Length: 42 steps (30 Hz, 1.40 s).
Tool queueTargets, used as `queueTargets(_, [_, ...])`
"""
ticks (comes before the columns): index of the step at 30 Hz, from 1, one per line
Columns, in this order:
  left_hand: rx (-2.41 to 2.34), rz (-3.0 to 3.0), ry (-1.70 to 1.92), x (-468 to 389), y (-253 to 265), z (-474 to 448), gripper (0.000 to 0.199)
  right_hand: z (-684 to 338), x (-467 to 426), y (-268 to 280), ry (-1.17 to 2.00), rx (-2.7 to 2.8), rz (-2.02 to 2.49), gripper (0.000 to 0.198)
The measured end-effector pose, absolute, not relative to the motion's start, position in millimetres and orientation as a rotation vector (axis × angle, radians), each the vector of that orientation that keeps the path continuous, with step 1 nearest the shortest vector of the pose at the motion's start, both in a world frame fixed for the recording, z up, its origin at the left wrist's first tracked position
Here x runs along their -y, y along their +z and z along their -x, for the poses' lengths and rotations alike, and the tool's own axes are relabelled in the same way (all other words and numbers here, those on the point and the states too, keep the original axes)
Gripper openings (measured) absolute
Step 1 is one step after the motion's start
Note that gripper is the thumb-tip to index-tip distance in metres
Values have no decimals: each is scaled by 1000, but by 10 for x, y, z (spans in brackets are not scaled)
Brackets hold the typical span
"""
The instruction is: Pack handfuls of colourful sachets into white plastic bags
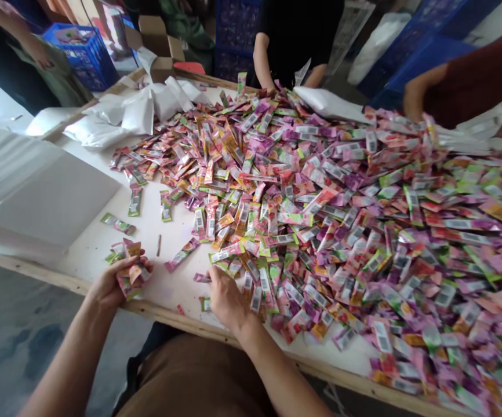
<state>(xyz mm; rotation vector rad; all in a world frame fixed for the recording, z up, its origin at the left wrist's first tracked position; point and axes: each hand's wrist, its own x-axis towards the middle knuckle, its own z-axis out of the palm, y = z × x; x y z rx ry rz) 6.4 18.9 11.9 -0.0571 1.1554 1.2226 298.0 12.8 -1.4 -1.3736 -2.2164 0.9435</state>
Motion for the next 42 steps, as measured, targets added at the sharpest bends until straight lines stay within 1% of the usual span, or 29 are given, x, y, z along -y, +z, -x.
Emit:
queueTargets(3, [-1095,101,1231,-208,145,-7,18,-2901,-139,4,982,2133,1335,36])
queueTargets(6, [-1069,147,1219,-218,152,42,20,-2804,-134,19,965,2142,1361,34])
queueTargets(8, [-1051,170,1212,-221,149,63,20,-2756,-134,29,983,2178,1386,28])
queueTargets(10, [-1019,174,1216,-222,145,73,19,-2724,-149,39,1021,2246,1387,16])
queueTargets(11, [-1000,171,1225,-221,144,75,20,-2712,-166,44,1031,2285,1380,15])
queueTargets(19, [-948,156,1308,-206,109,89,27,-2623,-525,113,903,2414,1367,39])
queueTargets(23, [-886,104,1424,-168,121,96,34,-2561,-725,133,766,2323,1489,43])
queueTargets(25, [-863,96,1473,-163,135,90,34,-2501,-779,139,727,2362,1459,41])
queueTargets(29, [-883,111,1486,-180,141,72,32,-2326,-812,161,695,2557,1250,35])
queueTargets(32, [-946,117,1486,-185,121,73,36,-2213,-806,168,586,2653,1153,32])
queueTargets(36, [-1005,123,1464,-177,84,93,39,-2141,-734,114,441,2834,1077,17])
queueTargets(39, [-1065,140,1444,-182,57,102,42,-2151,-682,39,521,2786,1143,14])
queueTargets(42, [-1093,163,1422,-190,36,100,44,-2204,-784,18,746,2402,1395,18])
